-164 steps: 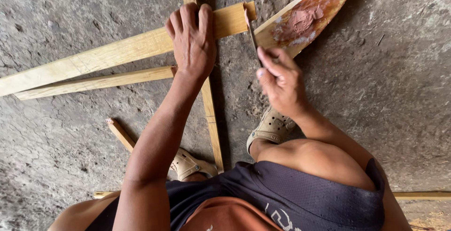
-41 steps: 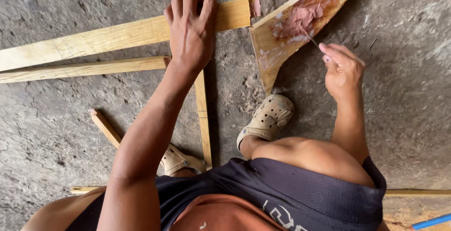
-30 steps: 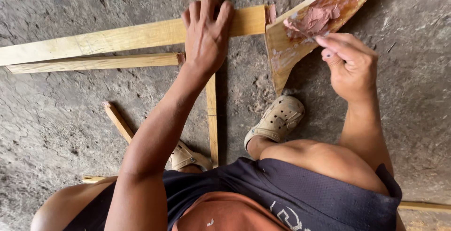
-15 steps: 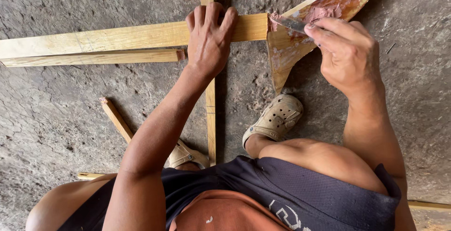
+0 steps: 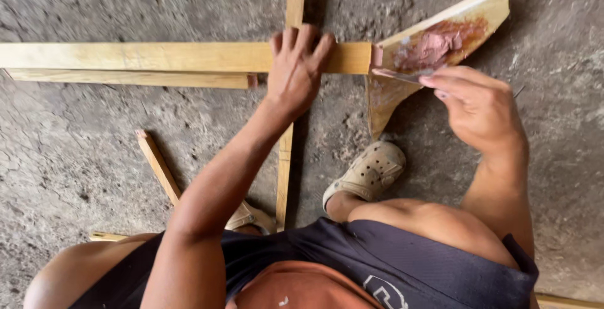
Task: The person sits on a concrete floor among wooden frame strips and uses a small putty knife to scoop pink wood filler from a scrap board and press it into holes and gaps on the ends of the strips. They work through the strips one at a time, holding each strip steady while filling its holes.
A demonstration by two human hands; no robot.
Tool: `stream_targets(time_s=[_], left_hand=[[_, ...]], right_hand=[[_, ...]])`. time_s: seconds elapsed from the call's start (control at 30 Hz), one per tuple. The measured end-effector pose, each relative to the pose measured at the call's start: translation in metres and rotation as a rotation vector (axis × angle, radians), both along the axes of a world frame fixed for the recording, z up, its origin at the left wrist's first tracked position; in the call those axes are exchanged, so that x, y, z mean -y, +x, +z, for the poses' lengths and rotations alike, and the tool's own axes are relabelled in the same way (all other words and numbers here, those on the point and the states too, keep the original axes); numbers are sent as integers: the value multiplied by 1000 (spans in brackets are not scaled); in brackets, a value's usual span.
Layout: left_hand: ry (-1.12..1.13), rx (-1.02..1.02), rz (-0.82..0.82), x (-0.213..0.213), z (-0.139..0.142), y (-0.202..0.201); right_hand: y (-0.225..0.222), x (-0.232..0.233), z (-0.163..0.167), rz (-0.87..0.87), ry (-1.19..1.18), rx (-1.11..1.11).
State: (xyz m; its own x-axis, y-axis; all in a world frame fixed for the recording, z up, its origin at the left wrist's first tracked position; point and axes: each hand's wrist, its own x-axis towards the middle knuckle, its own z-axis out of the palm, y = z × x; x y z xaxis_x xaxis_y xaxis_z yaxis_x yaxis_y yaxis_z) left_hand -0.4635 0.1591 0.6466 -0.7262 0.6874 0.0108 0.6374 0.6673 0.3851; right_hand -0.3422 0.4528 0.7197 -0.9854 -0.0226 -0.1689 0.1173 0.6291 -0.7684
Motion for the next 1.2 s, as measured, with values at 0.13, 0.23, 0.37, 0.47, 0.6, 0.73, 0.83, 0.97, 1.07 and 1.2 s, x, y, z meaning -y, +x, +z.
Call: stream_targets(time_s=[0.13, 0.23, 0.37, 0.47, 0.6, 0.73, 0.83, 0.97, 1.07, 1.2], left_hand=[[-153, 8, -19, 5, -9, 2], [-292, 64, -92, 10, -20, 5], [-269, 207, -125, 18, -25, 2], [-248, 321, -143, 26, -18, -6], [-247, 359, -181, 37, 5, -10], [-136, 64, -119, 47, 20, 12], [-148, 104, -98, 62, 33, 31], [-3, -46, 7, 109, 43, 21], [184, 25, 231, 177, 46, -12], [136, -12, 1035, 254, 56, -38]], right_hand=[[-11, 5, 13, -119, 33, -93], [-39, 20, -3, 5, -60, -111], [-61, 57, -35, 18, -405, 265], [-77, 69, -47, 153, -253, 426], [-97, 76, -56, 221, -321, 689], [-104, 83, -67, 274, -421, 904], [-99, 87, -66, 467, -159, 817], [-98, 91, -53, 424, -21, 792], [-107, 93, -38, 330, -176, 764], [-111, 94, -11, 293, 49, 708]])
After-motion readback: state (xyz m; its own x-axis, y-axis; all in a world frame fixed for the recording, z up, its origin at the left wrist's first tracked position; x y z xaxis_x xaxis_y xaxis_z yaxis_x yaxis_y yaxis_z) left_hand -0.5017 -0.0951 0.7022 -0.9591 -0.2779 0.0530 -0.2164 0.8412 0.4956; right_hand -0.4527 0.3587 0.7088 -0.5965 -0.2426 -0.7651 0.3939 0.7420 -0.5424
